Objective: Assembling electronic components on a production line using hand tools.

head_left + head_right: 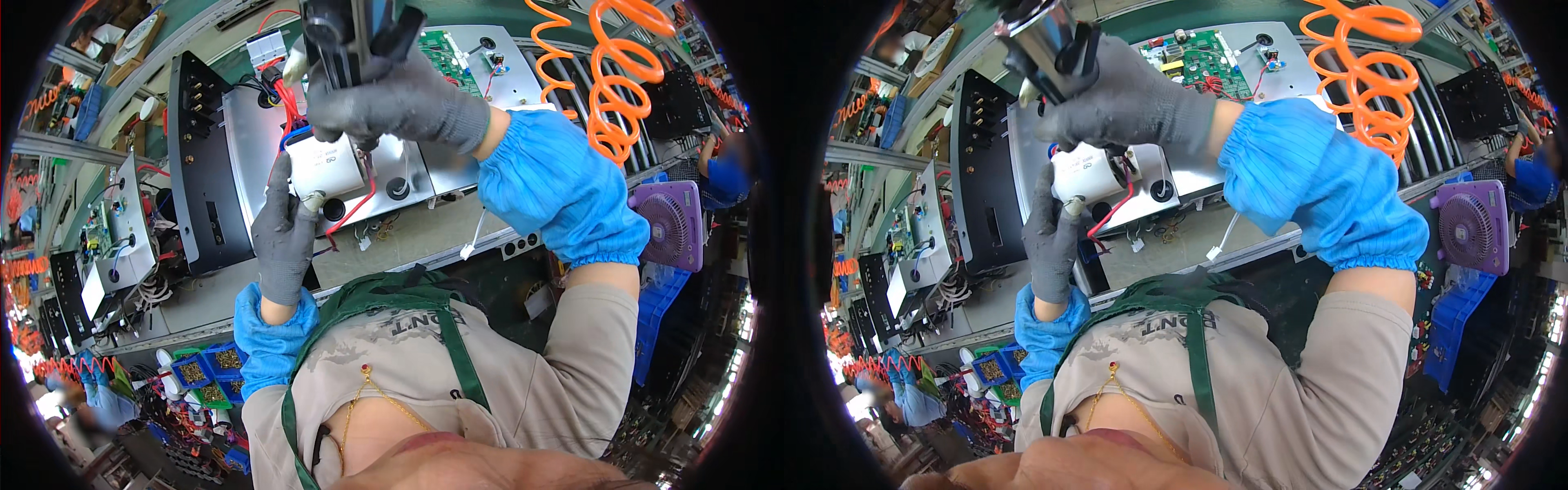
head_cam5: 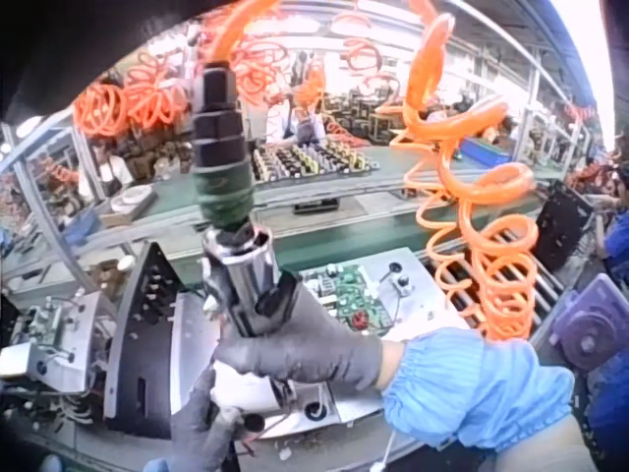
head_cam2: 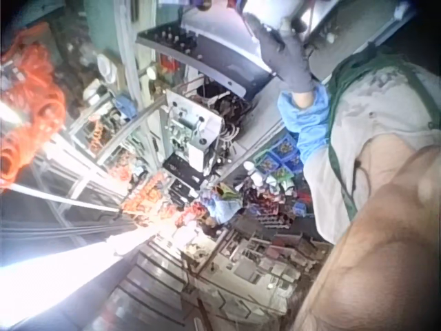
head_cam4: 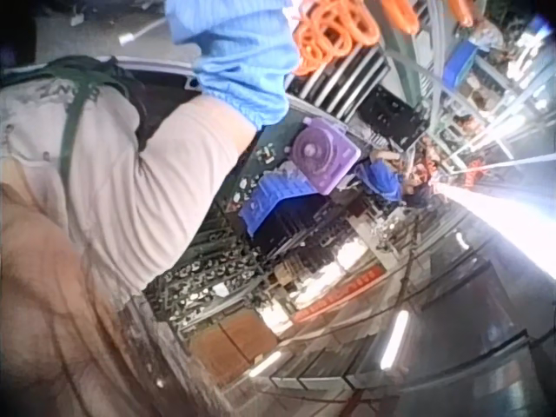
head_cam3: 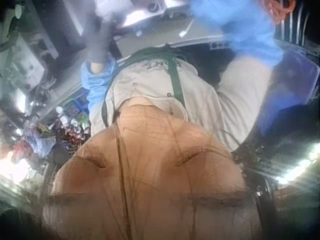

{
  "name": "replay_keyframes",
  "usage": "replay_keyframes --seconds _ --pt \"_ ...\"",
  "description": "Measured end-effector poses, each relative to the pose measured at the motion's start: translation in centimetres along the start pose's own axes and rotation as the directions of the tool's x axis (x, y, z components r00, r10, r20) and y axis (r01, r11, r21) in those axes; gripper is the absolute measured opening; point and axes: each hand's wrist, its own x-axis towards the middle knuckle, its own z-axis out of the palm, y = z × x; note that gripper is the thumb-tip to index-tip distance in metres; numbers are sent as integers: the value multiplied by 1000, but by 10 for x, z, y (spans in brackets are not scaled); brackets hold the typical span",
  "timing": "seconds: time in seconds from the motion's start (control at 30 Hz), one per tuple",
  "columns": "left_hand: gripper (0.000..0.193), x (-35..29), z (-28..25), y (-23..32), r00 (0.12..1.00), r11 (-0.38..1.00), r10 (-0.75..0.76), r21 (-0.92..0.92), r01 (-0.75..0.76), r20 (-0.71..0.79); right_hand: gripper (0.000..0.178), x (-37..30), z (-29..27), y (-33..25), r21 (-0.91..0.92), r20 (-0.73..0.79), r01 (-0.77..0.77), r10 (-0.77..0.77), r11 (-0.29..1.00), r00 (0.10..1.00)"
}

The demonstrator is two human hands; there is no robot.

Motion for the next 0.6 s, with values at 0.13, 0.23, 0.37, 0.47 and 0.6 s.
replay_keyframes --seconds 0.13,0.23,0.37,0.47,0.6 --pt "56 0 3 1 999 993 -32 -114 33 13 36 -5 8 10 53 -40 78 -76 996 996" --pt "56 0 -1 -2 999 999 -37 -8 37 13 32 -8 3 21 -55 -56 146 -149 988 987" --pt "56 1 4 -2 1000 996 -14 -92 14 -4 34 -9 3 23 15 -53 105 -104 994 993" --pt "58 2 7 -6 997 998 41 -48 -44 -62 36 -7 1 29 -15 -57 129 -130 991 990" --pt "58 0 5 -4 998 998 28 -61 -32 -60 38 -9 5 25 10 -82 130 -129 991 988"
